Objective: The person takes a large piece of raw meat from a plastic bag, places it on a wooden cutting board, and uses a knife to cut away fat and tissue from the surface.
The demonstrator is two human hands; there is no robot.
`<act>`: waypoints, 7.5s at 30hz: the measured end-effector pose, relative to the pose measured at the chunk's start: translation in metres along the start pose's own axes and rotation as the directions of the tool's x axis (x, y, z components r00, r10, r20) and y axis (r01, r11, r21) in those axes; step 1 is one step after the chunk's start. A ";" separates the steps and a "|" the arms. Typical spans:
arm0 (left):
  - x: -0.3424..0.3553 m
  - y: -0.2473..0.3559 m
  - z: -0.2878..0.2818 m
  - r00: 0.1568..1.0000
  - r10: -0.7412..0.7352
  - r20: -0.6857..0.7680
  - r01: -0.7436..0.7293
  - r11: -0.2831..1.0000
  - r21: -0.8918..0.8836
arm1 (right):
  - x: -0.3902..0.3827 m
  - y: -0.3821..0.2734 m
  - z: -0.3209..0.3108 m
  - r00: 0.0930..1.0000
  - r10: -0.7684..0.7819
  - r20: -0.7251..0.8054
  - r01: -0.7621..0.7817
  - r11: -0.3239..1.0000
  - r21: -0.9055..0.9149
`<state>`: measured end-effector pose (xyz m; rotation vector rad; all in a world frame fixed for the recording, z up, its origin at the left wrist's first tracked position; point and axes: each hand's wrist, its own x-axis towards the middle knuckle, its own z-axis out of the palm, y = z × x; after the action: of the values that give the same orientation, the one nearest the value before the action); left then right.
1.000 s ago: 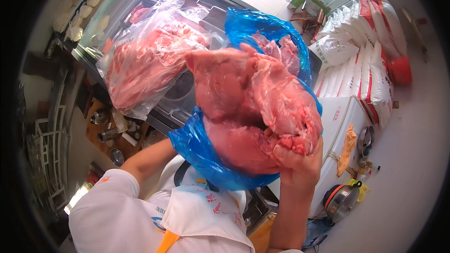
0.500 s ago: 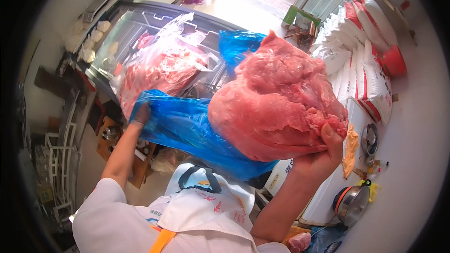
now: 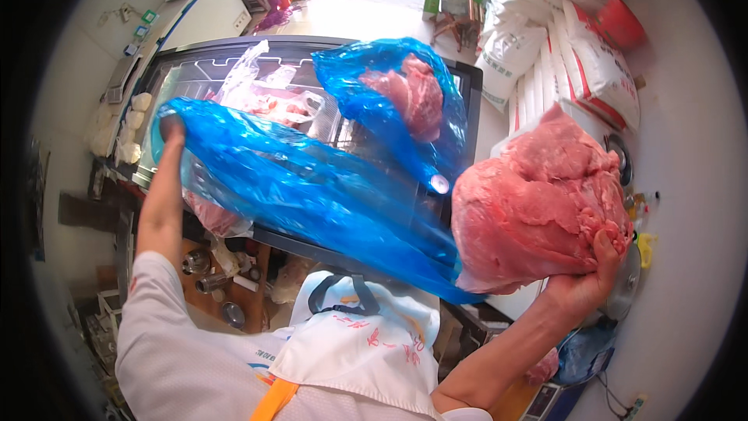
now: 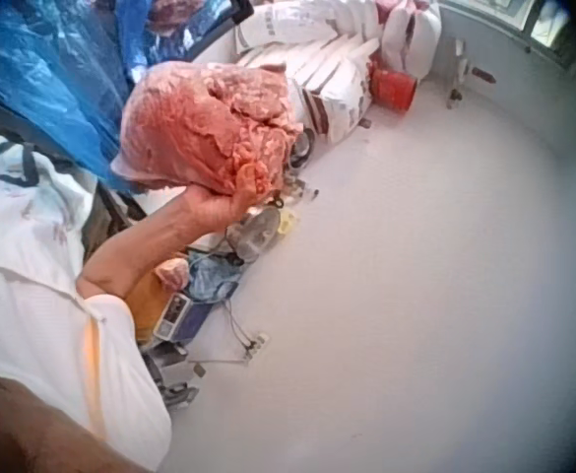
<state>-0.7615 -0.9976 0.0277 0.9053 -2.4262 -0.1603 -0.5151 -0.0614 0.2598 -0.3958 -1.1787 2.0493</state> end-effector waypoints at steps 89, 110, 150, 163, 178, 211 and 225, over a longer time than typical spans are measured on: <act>-1.183 0.592 -0.266 -0.705 0.545 0.454 0.119 0.722 -0.682 | -0.403 -0.077 -0.642 0.320 0.475 -0.820 -0.127 0.879 0.460; -0.606 0.264 -0.161 0.362 0.528 0.768 0.928 -0.129 -0.349 | -0.399 -0.092 -0.689 0.369 0.554 -0.746 -0.403 0.819 0.409; -0.421 0.363 0.093 0.187 0.755 0.629 -0.859 0.436 -0.268 | -0.350 -0.033 -0.680 0.358 0.308 -0.881 -0.335 0.924 0.186; -0.423 0.388 0.035 0.067 0.839 0.540 -0.929 0.250 -0.273 | -0.310 -0.048 -0.678 0.470 0.242 -0.849 -0.307 0.946 0.099; -0.449 0.499 0.058 0.292 0.951 0.097 -0.790 0.298 -0.535 | -0.389 -0.066 -0.701 0.527 0.161 -0.835 -0.138 0.985 0.102; -1.162 0.403 -0.385 -0.827 0.158 0.539 -0.145 0.866 -0.478 | -0.416 -0.195 -0.834 0.462 -0.163 -0.872 -0.795 0.359 -0.488; -1.181 0.405 -0.400 -0.860 0.271 0.434 0.172 0.952 -0.254 | -0.393 -0.226 -0.825 0.564 0.324 -0.760 -0.651 0.740 -0.168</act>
<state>-0.0410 0.0955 -0.0442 -0.7488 -3.7027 -3.0401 0.3314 0.2371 -0.0246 -1.7620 -1.0782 1.7344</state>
